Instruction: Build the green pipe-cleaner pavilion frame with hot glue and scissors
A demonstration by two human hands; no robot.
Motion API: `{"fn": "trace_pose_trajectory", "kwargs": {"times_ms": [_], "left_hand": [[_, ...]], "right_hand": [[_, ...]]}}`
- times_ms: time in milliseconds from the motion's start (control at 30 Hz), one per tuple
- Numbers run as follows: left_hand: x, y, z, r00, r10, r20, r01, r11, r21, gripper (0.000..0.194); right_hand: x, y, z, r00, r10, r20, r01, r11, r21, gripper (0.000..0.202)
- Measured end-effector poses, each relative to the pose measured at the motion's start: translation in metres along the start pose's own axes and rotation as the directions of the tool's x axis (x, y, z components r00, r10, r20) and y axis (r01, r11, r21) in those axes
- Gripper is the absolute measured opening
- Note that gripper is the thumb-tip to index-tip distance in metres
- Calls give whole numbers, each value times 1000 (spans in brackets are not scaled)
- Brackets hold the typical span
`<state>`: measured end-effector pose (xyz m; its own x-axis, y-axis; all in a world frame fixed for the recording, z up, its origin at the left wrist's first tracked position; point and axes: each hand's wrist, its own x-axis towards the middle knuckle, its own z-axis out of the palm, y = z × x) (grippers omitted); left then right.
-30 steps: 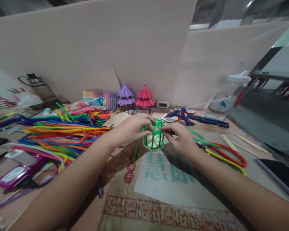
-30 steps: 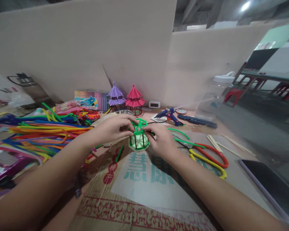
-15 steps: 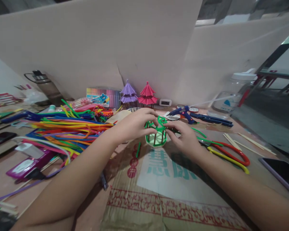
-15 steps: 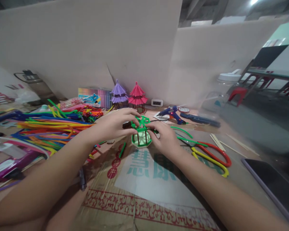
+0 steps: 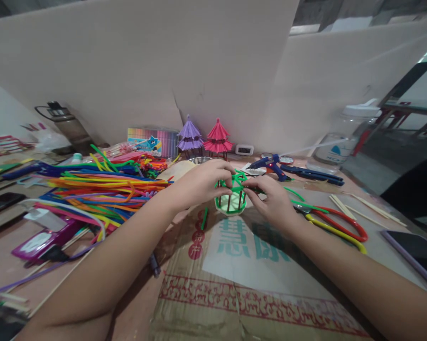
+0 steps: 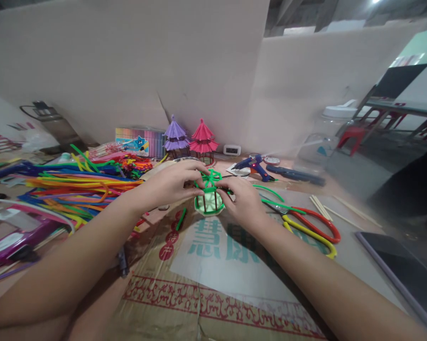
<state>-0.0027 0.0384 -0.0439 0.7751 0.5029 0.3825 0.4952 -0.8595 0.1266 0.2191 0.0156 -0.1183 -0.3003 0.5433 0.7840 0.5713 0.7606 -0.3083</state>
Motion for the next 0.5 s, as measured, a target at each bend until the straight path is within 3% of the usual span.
{"fn": "trace_pose_trajectory", "kwargs": {"times_ms": [233, 500], "left_hand": [[-3, -11, 1, 999, 37, -30, -38, 998, -45, 5], [-2, -5, -4, 1000, -11, 13, 11, 999, -30, 23]], "right_hand": [[-5, -5, -2, 999, -51, -1, 51, 996, -80, 9], [-8, -5, -10, 994, -103, -42, 97, 989, -112, 18]]}}
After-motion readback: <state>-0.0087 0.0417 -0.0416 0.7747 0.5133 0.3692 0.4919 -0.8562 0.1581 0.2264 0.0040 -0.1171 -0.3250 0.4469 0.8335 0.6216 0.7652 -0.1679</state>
